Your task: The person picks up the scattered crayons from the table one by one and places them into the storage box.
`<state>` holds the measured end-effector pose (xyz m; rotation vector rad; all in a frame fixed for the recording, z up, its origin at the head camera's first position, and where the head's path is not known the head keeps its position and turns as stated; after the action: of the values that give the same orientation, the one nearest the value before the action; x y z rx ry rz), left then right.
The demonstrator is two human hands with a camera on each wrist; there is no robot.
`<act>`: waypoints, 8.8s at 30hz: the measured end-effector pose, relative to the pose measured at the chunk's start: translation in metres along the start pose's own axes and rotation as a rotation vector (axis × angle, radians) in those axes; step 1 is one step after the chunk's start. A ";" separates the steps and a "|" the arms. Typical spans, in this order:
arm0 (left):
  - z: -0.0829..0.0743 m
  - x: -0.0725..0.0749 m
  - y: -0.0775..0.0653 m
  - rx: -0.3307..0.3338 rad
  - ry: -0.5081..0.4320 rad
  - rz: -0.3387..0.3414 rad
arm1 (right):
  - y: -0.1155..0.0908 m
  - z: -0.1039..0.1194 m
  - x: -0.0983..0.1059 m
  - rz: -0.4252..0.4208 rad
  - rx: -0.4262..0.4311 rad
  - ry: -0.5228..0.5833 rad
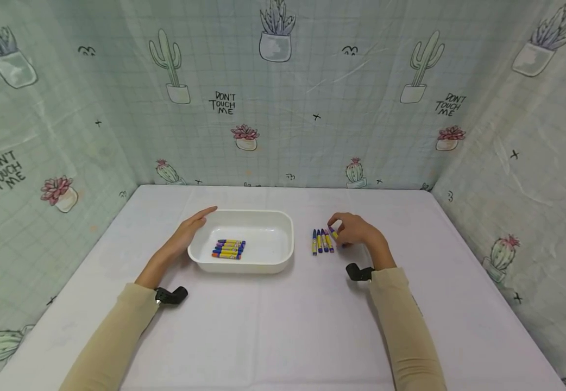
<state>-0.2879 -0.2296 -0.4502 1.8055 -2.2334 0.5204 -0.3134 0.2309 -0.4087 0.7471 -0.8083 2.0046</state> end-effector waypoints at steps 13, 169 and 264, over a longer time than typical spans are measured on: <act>-0.001 -0.001 -0.001 0.007 -0.020 -0.002 | 0.004 0.020 0.003 -0.032 0.064 -0.028; 0.002 0.000 0.000 -0.010 0.033 -0.018 | 0.004 -0.004 -0.012 -0.048 0.035 0.132; 0.003 0.001 0.000 0.005 0.021 -0.029 | 0.078 0.193 -0.012 0.165 0.351 -0.239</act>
<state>-0.2877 -0.2318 -0.4526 1.8228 -2.1908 0.5377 -0.3339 0.0439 -0.3199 1.1711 -0.6759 2.2666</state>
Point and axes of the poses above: each hand's wrist, its own y-axis towards the middle knuckle, its own x-axis out of the back of the hand, z = x × y, the point moved 1 cm from there along y, towards the middle knuckle, and after that the axes turned 8 degrees about x, right-handed, at the moved point
